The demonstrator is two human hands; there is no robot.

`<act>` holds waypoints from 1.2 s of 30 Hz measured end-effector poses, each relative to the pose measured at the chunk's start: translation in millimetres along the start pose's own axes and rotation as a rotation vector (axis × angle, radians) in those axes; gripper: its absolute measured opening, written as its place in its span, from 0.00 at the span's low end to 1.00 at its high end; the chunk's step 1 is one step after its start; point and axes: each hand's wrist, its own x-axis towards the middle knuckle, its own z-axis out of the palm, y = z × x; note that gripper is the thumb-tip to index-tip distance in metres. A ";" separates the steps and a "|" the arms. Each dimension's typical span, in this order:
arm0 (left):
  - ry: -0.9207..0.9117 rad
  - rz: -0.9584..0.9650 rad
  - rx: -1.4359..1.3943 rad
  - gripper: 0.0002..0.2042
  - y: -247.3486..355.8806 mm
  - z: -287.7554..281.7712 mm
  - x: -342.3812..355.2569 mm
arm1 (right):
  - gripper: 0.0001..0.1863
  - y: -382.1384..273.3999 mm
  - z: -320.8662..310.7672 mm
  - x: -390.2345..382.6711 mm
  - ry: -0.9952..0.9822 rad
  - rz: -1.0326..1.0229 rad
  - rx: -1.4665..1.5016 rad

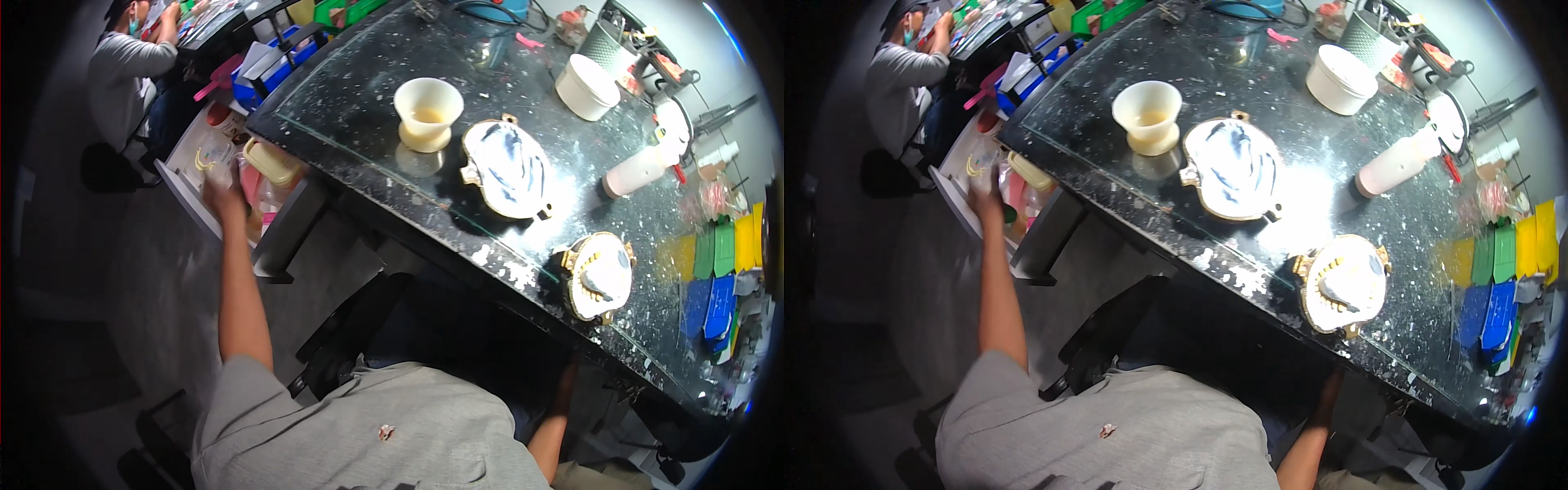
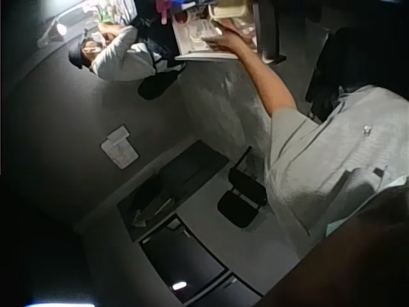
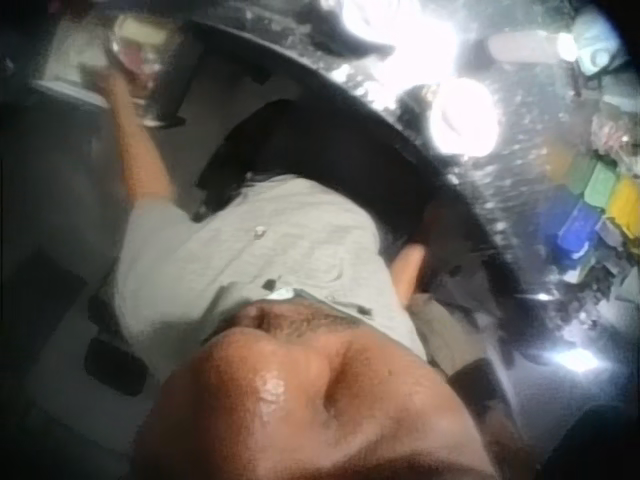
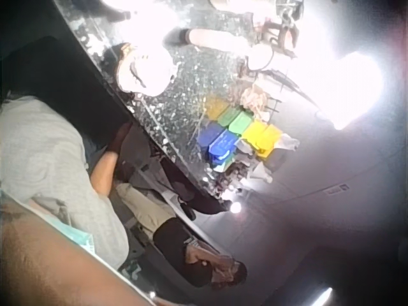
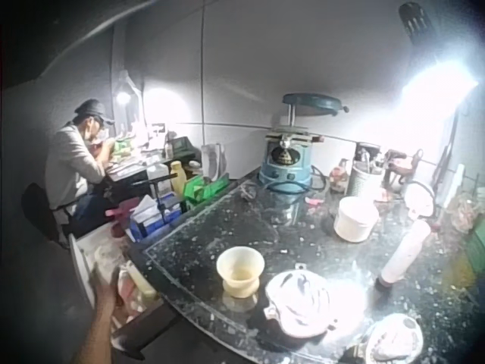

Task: The person takes a small cup and a brush from a drawer, then applies a white liquid coating to the interior of a dental mold using the brush.

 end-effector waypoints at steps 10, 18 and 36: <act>-0.302 -0.855 -0.643 0.47 -24.4 -68.1 -95.7 | 0.27 -29.8 22.6 12.4 -0.107 0.025 0.128; -0.416 -1.058 -1.259 0.44 -44.4 -4.3 -118.8 | 0.27 -77.9 10.7 -25.0 -0.130 0.140 0.307; -1.314 0.584 -0.145 0.24 212.5 -5.4 -322.6 | 0.22 -170.3 12.4 -63.7 -0.172 -0.304 -0.668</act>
